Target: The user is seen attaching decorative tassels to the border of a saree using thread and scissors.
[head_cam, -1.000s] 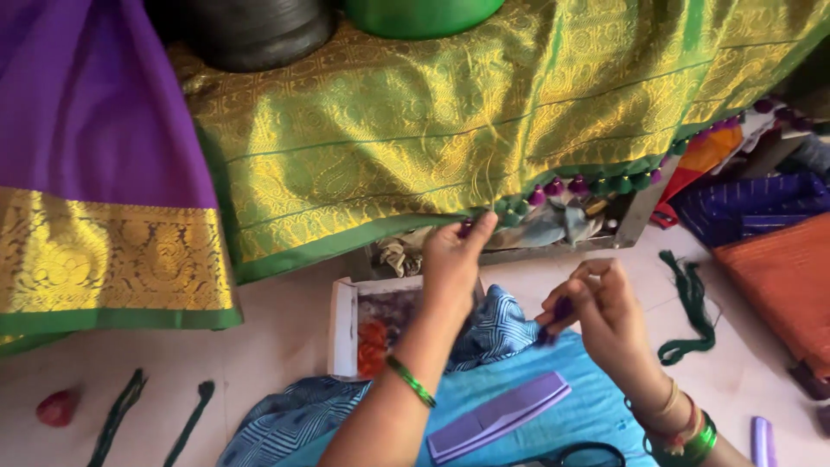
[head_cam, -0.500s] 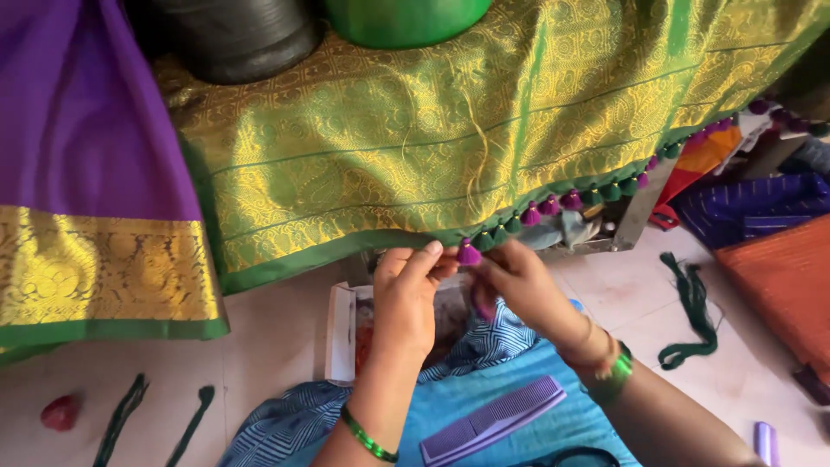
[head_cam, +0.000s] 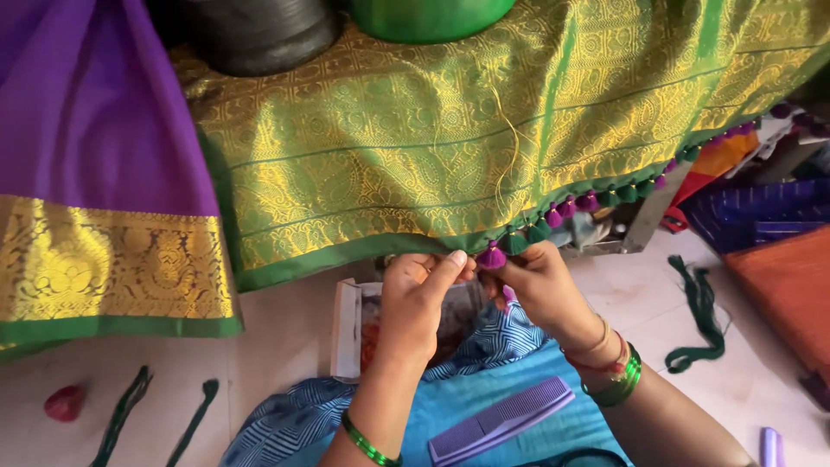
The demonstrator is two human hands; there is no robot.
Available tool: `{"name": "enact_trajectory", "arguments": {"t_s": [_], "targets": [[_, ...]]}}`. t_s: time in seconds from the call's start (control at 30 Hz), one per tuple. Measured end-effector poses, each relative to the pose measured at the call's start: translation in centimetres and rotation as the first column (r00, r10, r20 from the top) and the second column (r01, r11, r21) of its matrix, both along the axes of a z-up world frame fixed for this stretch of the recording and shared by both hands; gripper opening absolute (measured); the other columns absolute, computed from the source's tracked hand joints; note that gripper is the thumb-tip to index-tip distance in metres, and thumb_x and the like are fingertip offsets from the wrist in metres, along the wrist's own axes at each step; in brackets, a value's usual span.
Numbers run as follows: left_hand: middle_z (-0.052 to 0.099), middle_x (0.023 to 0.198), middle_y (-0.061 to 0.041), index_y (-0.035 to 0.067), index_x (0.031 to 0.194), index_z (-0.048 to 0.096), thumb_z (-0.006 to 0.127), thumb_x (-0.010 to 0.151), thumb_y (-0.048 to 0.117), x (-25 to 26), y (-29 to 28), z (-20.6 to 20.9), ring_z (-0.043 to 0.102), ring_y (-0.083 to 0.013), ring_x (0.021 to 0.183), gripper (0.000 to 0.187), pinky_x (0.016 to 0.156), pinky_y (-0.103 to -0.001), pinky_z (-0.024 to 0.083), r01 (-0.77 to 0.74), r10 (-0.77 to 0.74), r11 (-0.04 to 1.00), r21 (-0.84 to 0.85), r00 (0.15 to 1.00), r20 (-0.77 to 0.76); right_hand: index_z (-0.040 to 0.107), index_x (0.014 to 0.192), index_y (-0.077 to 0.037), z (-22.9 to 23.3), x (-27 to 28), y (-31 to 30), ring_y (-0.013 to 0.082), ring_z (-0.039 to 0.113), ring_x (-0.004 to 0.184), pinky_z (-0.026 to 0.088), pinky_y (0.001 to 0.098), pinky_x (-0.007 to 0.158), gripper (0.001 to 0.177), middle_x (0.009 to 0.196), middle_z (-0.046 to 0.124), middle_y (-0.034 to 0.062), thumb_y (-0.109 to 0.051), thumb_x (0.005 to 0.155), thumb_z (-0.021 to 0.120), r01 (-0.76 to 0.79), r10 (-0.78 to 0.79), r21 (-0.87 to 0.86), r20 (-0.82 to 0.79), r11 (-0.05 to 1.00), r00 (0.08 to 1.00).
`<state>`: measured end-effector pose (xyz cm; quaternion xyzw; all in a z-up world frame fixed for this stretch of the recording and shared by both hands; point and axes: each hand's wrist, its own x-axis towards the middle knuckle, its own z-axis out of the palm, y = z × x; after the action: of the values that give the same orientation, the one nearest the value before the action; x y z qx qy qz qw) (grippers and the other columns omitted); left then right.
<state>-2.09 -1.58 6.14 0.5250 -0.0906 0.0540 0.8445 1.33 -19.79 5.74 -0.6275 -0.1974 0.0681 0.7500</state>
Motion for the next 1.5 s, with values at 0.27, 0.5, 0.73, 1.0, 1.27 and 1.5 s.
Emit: {"name": "enact_trajectory", "arguments": {"t_s": [0.27, 0.5, 0.73, 1.0, 1.27, 1.5], "targets": [[0.074, 0.092, -0.008, -0.003, 0.099, 0.072, 0.066, 0.096, 0.013, -0.2, -0.1, 1.1, 0.068, -0.0142, 0.085, 0.017, 0.081, -0.031, 0.055, 0.047, -0.047, 0.999, 0.004, 0.999, -0.019, 0.069, 0.100, 0.003, -0.9, 0.4, 0.1, 0.0148, 0.066, 0.066, 0.053, 0.0294, 0.055, 0.012, 0.084, 0.070, 0.0081, -0.002, 0.102, 0.059, -0.026, 0.015, 0.078, 0.133, 0.997, 0.991], [0.070, 0.084, -0.010, -0.004, 0.093, 0.068, 0.065, 0.097, 0.008, -0.2, -0.1, 1.8, 0.065, -0.0170, 0.076, 0.013, 0.071, -0.032, 0.053, 0.065, -0.066, 0.998, 0.013, 0.997, 0.030, 0.069, 0.100, 0.005, -0.8, 0.2, 0.9, 0.0154, 0.065, 0.062, 0.053, 0.0299, 0.054, 0.010, 0.082, 0.070, 0.0091, 0.001, 0.100, 0.060, 0.042, -0.045, 0.023, 0.185, 0.999, 0.982], [0.063, 0.074, -0.008, -0.003, 0.089, 0.064, 0.063, 0.098, 0.018, -0.1, 0.0, 2.6, 0.063, -0.0191, 0.061, 0.024, 0.057, -0.036, 0.054, 0.133, -0.140, 0.969, -0.210, 0.990, -0.021, 0.068, 0.099, 0.008, 0.8, -1.2, 1.9, 0.0176, 0.066, 0.058, 0.054, 0.0315, 0.051, 0.012, 0.080, 0.071, 0.0132, -0.003, 0.099, 0.061, -0.042, 0.042, 0.096, 0.010, 0.994, 0.999], [0.059, 0.060, -0.006, 0.000, 0.079, 0.070, 0.064, 0.099, 0.034, 0.0, -1.4, 2.4, 0.052, -0.0158, 0.041, 0.040, 0.036, -0.033, 0.043, 0.173, -0.204, 0.966, -0.190, 0.966, -0.158, 0.067, 0.104, 0.001, 1.6, -4.0, 2.5, 0.0181, 0.069, 0.064, 0.056, 0.0320, 0.052, 0.011, 0.085, 0.072, 0.0121, -0.006, 0.096, 0.065, 0.004, 0.032, 0.272, -0.129, 0.962, 0.991], [0.068, 0.082, -0.007, 0.004, 0.089, 0.067, 0.066, 0.099, 0.031, 1.3, -1.5, 2.5, 0.063, -0.0138, 0.068, 0.029, 0.059, -0.028, 0.049, 0.031, -0.071, 0.985, -0.167, 0.970, -0.234, 0.072, 0.099, -0.005, -10.4, -9.1, -6.2, 0.0178, 0.066, 0.069, 0.055, 0.0317, 0.062, 0.011, 0.083, 0.072, 0.0064, -0.008, 0.088, 0.071, 0.050, 0.127, -0.664, 0.216, 0.746, 0.968], [0.067, 0.072, -0.008, 0.005, 0.079, 0.064, 0.070, 0.095, 0.036, 2.6, -1.4, 0.7, 0.058, -0.0132, 0.056, 0.036, 0.048, -0.026, 0.038, 0.047, -0.106, 0.977, -0.207, 0.953, -0.284, 0.066, 0.122, 0.000, -22.5, -17.3, -15.8, 0.0322, 0.061, 0.117, 0.054, 0.0397, 0.093, 0.035, 0.124, 0.061, 0.0174, -0.018, 0.092, 0.059, 0.155, 0.605, -0.879, 0.429, 0.451, 0.671]]}}
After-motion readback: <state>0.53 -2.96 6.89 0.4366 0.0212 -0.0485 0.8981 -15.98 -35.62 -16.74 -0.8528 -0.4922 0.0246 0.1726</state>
